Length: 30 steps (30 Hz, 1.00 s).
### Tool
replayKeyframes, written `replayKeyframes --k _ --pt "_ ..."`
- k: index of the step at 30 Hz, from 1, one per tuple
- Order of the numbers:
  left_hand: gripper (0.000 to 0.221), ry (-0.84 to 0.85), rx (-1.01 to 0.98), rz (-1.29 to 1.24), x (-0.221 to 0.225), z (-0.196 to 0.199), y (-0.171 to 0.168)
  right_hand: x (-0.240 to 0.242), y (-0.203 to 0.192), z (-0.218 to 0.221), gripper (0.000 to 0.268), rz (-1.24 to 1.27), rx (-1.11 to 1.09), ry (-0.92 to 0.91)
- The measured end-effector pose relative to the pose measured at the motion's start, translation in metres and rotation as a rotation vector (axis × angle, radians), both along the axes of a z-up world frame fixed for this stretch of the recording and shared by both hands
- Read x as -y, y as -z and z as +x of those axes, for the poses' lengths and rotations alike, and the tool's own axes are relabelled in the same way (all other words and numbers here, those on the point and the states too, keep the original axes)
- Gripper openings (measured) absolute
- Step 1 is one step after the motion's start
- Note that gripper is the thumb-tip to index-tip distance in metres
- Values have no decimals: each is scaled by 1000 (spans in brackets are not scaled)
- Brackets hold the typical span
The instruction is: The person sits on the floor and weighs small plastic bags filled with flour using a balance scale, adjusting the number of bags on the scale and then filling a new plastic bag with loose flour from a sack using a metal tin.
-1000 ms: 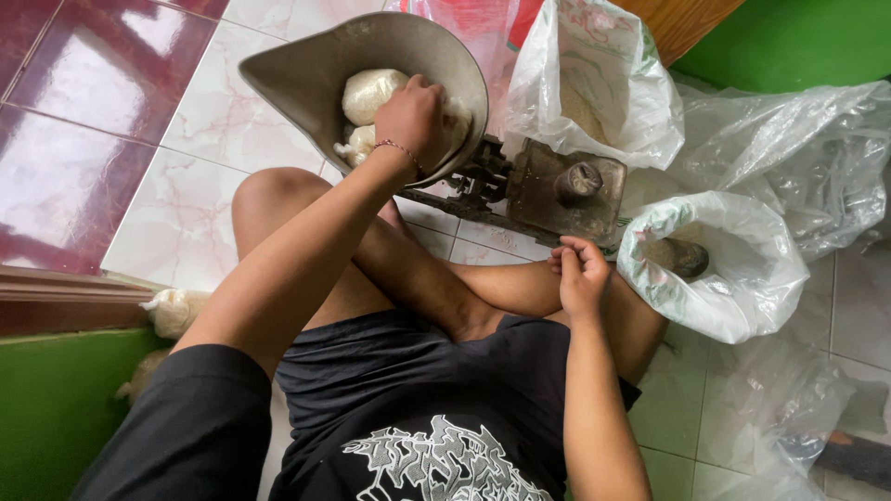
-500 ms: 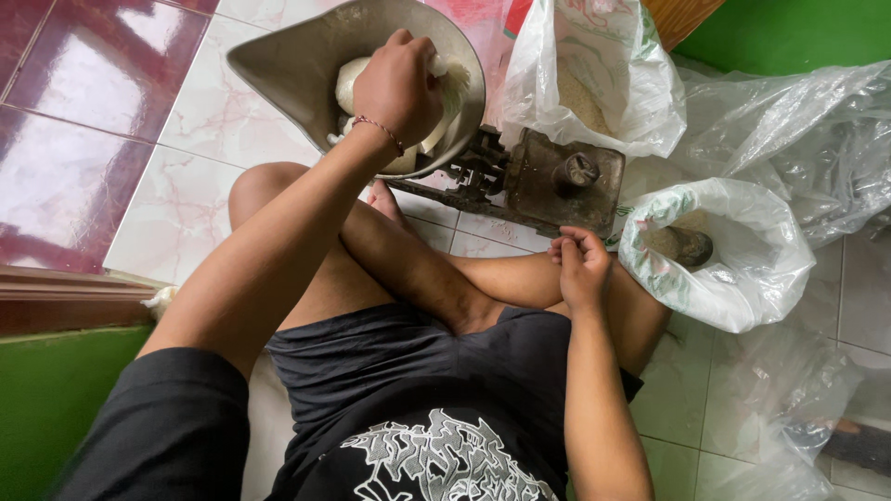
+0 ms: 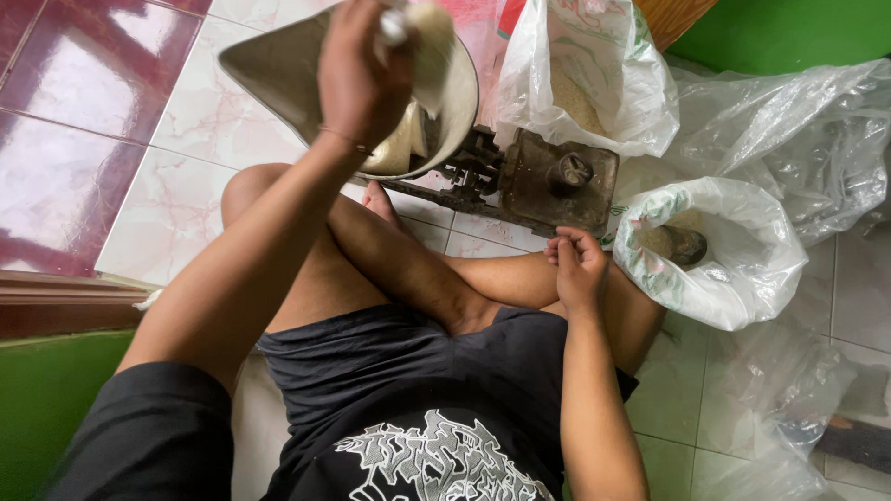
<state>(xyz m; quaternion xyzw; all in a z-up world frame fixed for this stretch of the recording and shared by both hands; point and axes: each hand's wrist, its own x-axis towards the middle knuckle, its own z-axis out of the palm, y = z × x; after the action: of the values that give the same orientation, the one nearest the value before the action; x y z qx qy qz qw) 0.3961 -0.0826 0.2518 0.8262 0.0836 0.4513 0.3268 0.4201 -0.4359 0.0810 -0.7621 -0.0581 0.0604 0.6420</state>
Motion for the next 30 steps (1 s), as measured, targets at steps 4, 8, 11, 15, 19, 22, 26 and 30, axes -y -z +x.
replayKeyframes --k 4,8,11,15,19,22,26,30 --pt "23 23 191 -299 -45 -28 12 1 3 1 19 27 17 12" --pt "21 145 403 -742 -79 -115 8 -1 -1 -1 17 9 35 6" --pt "21 -63 102 -574 -74 -204 -5 1 4 2 17 18 29 1" --pt "15 -82 -644 -339 -83 -292 23 -2 -1 -1 17 10 25 -19" --pt "13 -201 -1072 -360 -81 -322 61 -4 9 6 18 3 36 -38" --pt "19 -108 -1541 -124 -80 -351 119 -3 6 4 18 -44 35 -33" --pt "14 136 -1584 -173 -57 -361 146 -2 10 3 17 3 22 -8" --pt "20 330 -1603 -281 -54 -354 132 -2 11 5 17 0 12 -9"
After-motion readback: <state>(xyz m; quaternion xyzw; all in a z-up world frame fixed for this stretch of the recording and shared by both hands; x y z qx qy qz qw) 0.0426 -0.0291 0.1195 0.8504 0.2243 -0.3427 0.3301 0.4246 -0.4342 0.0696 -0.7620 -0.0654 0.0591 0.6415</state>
